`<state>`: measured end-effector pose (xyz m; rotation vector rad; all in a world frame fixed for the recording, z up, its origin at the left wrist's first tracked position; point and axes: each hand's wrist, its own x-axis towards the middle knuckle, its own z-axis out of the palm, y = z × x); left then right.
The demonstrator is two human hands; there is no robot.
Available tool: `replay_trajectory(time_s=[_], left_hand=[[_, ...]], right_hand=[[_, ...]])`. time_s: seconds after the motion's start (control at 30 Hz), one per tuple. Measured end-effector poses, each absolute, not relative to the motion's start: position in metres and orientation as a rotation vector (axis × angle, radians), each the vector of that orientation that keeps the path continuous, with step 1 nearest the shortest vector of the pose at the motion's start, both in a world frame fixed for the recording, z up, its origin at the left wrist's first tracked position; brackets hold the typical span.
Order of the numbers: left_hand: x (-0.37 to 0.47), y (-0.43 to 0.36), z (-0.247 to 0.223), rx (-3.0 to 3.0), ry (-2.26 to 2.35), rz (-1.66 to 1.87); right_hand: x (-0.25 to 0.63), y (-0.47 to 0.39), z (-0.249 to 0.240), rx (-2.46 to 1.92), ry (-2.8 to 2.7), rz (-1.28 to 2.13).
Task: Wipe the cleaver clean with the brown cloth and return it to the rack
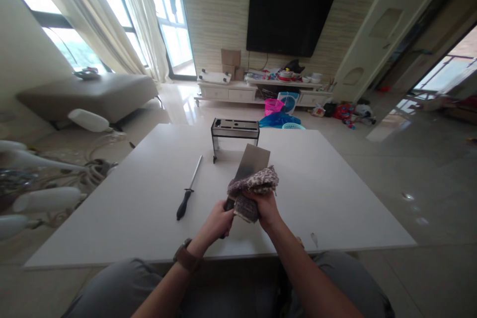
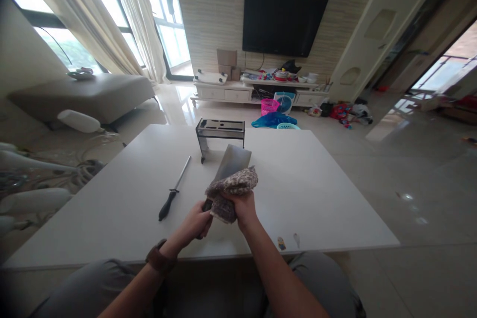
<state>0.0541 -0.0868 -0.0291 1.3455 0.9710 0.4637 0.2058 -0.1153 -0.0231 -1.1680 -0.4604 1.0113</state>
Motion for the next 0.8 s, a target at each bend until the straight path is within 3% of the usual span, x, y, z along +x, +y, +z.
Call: replay_trajectory(time_s=[0.8], left_hand=[[0.012,-0.055,-0.010,1.557,1.116,0.063]], right_hand=[[0.288,-0.095,-0.010,-0.921,-0.281,0.814]])
